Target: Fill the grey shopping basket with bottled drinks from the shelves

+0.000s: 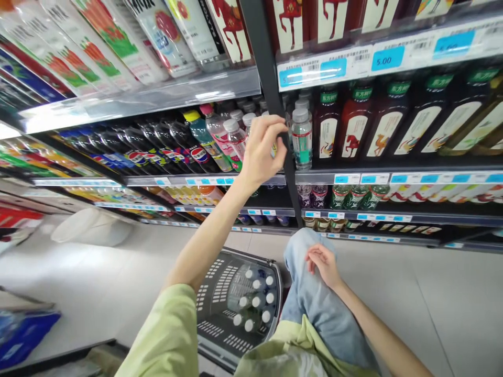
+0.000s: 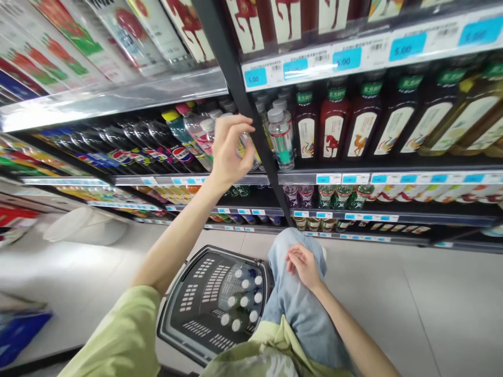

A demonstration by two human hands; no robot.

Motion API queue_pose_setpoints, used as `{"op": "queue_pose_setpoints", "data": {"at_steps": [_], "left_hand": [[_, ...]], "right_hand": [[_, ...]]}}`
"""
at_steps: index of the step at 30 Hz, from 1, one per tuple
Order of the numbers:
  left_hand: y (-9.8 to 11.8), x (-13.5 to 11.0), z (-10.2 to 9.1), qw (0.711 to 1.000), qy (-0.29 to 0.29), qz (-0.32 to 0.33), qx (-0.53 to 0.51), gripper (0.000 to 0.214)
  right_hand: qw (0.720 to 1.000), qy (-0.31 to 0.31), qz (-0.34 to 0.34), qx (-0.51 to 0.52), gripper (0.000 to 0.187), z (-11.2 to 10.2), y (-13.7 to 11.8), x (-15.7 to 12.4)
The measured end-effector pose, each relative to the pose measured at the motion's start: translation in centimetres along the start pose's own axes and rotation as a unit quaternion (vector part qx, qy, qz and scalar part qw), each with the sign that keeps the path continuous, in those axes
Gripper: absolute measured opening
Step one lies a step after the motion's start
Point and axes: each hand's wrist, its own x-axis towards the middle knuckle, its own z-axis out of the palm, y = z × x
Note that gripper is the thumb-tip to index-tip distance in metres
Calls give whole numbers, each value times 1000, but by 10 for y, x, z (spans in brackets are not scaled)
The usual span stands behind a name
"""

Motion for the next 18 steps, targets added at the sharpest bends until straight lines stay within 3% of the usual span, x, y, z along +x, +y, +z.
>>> {"op": "queue_pose_setpoints", "data": {"at_steps": [4, 10, 14, 18], "left_hand": [[21, 24, 28, 998, -54, 24, 14, 43], [15, 45, 67, 995, -96, 10, 24, 51], [12, 39, 63, 994, -109, 24, 15, 37], [-6, 21, 41, 999, -37, -6, -1, 20]], "right_hand": [[1000, 1, -6, -16, 35, 1, 2, 0], [1000, 12, -12, -19, 35, 2, 2, -1], [1000, 13, -15, -12, 35, 1, 2, -1], [1000, 14, -19, -6, 35, -2, 4, -1]]}}
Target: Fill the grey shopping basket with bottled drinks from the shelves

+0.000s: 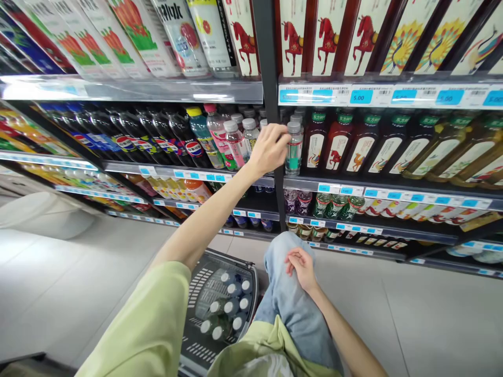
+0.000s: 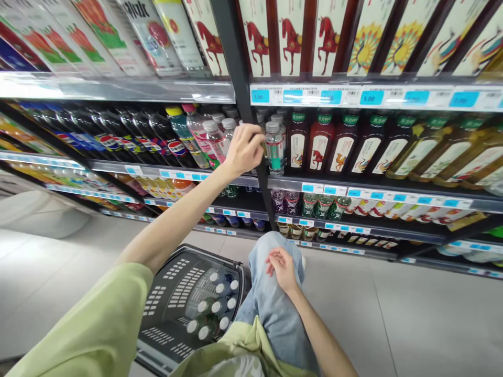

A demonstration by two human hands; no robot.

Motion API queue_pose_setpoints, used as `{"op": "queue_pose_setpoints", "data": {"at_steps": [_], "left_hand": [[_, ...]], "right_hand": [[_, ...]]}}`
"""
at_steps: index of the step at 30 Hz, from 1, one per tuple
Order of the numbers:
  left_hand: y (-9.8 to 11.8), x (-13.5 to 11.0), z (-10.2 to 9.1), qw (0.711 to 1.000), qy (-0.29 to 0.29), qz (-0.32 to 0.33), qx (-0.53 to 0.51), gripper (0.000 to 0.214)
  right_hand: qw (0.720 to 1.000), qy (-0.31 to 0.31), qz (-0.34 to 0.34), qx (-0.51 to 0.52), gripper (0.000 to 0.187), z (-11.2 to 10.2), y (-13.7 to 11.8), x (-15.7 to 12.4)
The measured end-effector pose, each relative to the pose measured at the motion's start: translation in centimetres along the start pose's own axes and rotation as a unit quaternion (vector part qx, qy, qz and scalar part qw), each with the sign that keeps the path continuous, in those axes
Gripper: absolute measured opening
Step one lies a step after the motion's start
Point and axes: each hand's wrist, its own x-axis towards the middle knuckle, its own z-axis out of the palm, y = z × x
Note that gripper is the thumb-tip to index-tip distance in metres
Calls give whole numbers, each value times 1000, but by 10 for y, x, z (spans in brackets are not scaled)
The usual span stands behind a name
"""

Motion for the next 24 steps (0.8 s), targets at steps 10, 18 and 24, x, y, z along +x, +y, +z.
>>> {"op": "queue_pose_setpoints", "data": {"at_steps": [10, 18, 24], "left_hand": [[-62, -18, -46, 972, 8, -212, 97, 46], [-99, -34, -57, 976, -48, -189, 100, 56], [-97, -38, -62, 979, -46, -170, 105, 56]], "right_hand": [[1000, -6, -1, 11, 31, -1, 7, 3], [1000, -4, -2, 7, 30, -4, 9, 3], [1000, -10, -8, -5, 31, -5, 11, 2]]}}
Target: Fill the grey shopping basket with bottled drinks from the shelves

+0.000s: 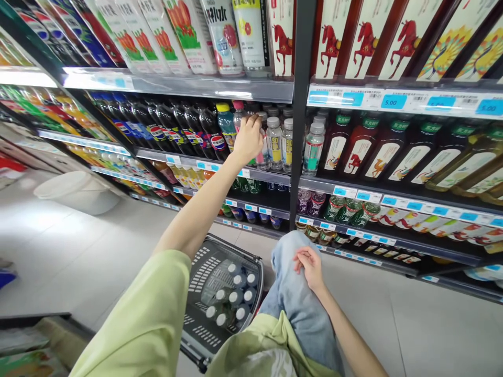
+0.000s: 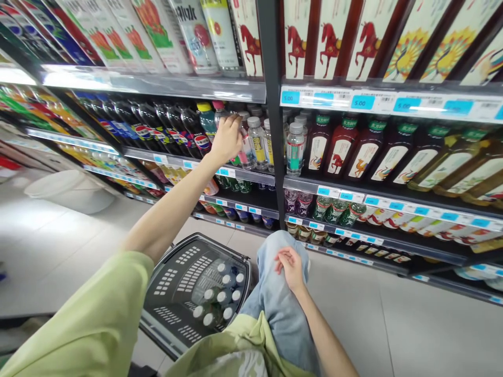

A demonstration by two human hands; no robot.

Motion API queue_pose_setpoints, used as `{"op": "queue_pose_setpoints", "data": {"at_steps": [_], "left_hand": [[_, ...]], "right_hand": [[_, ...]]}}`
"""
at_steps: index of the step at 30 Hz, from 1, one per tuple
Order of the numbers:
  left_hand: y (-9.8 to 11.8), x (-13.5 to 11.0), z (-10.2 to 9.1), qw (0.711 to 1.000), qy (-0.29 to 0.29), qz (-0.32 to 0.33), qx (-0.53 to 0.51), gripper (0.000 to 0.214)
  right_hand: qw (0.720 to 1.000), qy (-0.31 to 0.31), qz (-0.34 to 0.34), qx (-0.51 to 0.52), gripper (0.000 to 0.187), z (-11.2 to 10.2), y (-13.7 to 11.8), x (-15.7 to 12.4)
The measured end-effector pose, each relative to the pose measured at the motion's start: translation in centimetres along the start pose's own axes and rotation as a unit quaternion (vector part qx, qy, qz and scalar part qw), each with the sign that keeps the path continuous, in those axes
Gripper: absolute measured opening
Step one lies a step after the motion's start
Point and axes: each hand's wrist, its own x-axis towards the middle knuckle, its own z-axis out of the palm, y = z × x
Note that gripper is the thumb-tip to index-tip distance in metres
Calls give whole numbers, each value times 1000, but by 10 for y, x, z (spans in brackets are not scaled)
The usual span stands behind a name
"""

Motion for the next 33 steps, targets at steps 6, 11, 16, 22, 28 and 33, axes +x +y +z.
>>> {"op": "queue_pose_setpoints", "data": {"at_steps": [6, 11, 16, 22, 28, 33], "left_hand": [[6, -5, -4, 1000, 16, 10, -20, 49], [7, -10, -10, 999, 23, 3, -45, 37], [0, -29, -16, 997, 20, 29, -62, 32], [9, -62, -22, 995, 11, 84, -43, 26], [34, -82, -23, 992, -18, 123, -14, 24], [75, -107, -35, 970, -95, 224, -31, 30]], "right_hand": [[1000, 0, -9, -1, 28, -1, 0, -1], [1000, 0, -9, -15, 26, -5, -2, -2], [1000, -3, -9, -24, 26, -7, -4, -3], [1000, -3, -1, -26, 24, -5, -4, -3], [999, 3, -9, -39, 25, -4, -4, -5], [999, -1, -3, -49, 29, -5, -6, -8]]}}
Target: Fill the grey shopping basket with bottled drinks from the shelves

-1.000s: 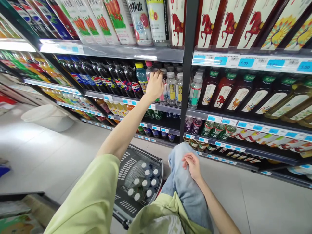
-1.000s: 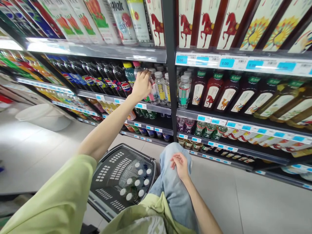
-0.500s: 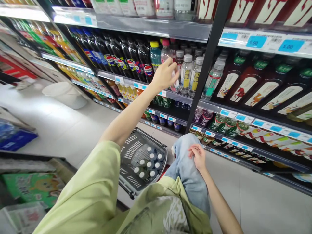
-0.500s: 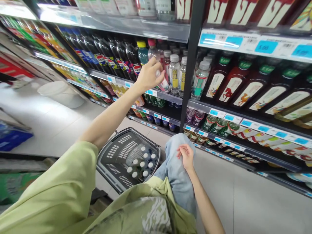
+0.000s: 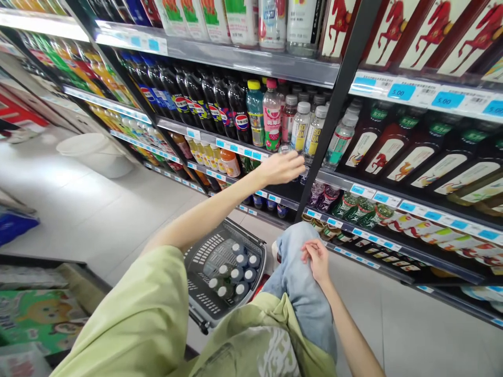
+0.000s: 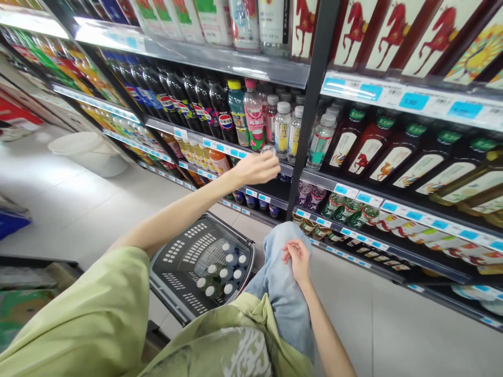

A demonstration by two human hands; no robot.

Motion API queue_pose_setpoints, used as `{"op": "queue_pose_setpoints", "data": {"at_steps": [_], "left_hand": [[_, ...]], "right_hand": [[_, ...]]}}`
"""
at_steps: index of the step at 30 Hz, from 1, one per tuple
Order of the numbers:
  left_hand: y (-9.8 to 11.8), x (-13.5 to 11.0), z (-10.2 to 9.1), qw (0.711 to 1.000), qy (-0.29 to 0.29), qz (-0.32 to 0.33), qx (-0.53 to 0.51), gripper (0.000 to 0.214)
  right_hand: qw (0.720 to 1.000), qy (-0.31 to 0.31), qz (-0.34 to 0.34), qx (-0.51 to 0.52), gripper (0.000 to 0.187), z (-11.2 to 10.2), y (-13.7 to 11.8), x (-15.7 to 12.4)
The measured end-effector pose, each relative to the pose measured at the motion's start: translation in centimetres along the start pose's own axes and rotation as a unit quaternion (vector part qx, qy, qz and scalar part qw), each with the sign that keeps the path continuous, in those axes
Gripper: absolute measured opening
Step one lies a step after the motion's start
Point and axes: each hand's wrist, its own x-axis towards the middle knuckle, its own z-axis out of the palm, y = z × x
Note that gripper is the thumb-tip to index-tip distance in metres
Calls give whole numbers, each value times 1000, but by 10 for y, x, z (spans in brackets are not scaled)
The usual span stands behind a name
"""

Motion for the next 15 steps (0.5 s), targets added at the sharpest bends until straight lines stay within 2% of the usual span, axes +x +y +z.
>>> {"op": "queue_pose_setpoints", "data": {"at_steps": [3, 4, 7, 8, 9, 10, 12, 14, 15], "left_hand": [[36, -3, -7, 999, 3, 20, -32, 33], [49, -3, -8, 999, 17, 11, -41, 33], [89, -7, -5, 994, 49, -18, -96, 28], [103, -8, -1, 991, 46, -22, -123, 27], [117, -10, 5, 987, 35, -24, -153, 26], [131, -11, 13, 983, 20, -28, -182, 25], [155, -12, 30, 970, -14, -49, -238, 24], [174, -11, 48, 949, -20, -98, -299, 24], [181, -9, 57, 933, -8, -135, -335, 23]], "right_hand": [[1000, 9, -11, -19, 36, 5, -4, 0], [999, 12, -21, -23, 47, 7, -5, 0], [998, 11, -59, -31, 99, 14, -4, 1], [997, 10, -67, -39, 107, 14, -3, 1], [996, 8, -68, -54, 106, 14, -1, 1], [995, 5, -64, -76, 97, 12, 1, 0], [990, 3, -56, -129, 69, 8, 4, -2], [984, 9, -64, -166, 47, 3, 3, -5], [983, 15, -75, -170, 41, 2, 1, -6]]}}
